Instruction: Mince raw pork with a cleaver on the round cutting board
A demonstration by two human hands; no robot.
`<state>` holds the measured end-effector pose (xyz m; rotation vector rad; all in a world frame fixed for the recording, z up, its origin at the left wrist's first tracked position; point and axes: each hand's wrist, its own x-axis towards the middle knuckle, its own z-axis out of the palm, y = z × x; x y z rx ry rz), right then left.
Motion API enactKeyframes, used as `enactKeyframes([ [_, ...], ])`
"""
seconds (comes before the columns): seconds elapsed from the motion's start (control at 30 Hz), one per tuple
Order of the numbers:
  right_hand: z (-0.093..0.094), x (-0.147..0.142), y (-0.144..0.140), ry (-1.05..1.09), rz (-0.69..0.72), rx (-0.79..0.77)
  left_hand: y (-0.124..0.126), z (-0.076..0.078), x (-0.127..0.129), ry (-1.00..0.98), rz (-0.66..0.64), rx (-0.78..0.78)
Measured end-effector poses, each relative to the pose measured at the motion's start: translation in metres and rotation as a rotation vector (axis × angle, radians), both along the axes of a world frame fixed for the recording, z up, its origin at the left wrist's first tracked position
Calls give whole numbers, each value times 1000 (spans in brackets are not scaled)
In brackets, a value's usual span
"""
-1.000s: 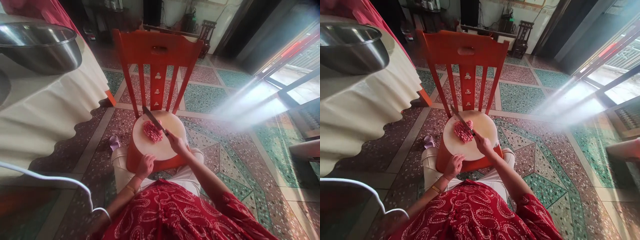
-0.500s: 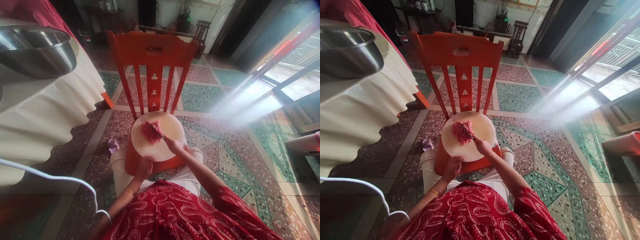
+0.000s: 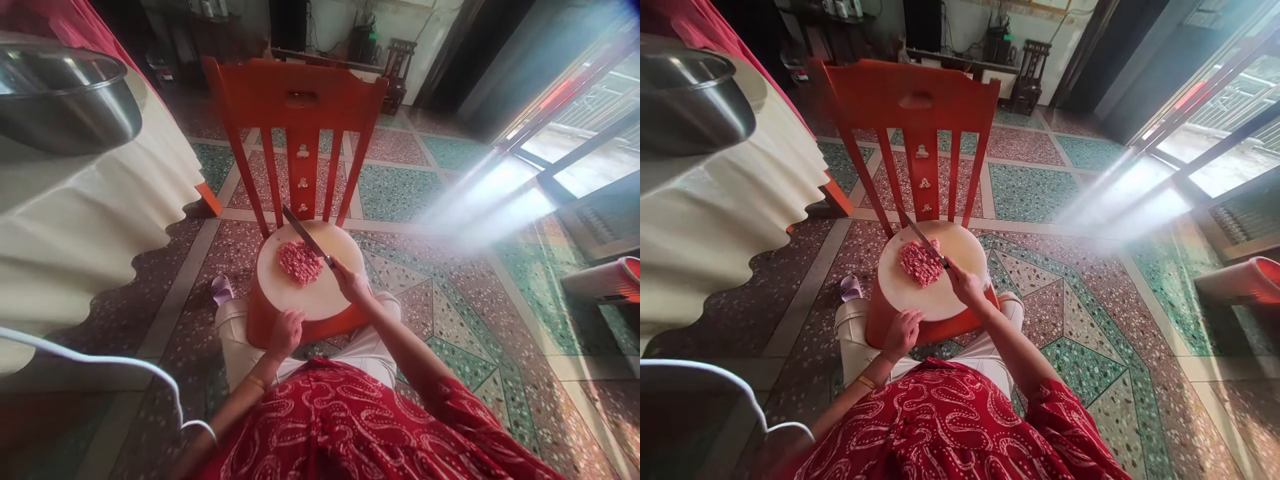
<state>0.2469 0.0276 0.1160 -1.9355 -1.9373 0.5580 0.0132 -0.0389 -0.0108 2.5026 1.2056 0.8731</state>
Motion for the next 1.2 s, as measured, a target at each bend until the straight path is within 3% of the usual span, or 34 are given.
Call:
enactKeyframes([
  [0.17,-2,2,2,-47,44,-117,1,-1,0,-16,-20,0],
  [0.33,5,4,2,-16,15,0,1,-2,1,5,7,23],
  [0.47,-1,5,-1,-81,64,-113,1,-2,1,-9,4,-4],
  [0.63,-4,8,-1,-36,38,-25,1,-2,1,14,-3,0],
  [0.77,-9,11,0,-55,72,-105,1,0,1,-4,9,-20],
  [0.83,-11,17,0,41,54,-126,0,2,1,-2,-4,-13],
  [0.97,-18,31,-18,467,-103,-152,-1,3,2,12,7,-9],
  [1.1,-42,35,-43,854,-346,-248,0,1,3,4,23,-15],
  [1.2,-60,33,-36,984,-429,-341,1,1,3,1,12,-15],
])
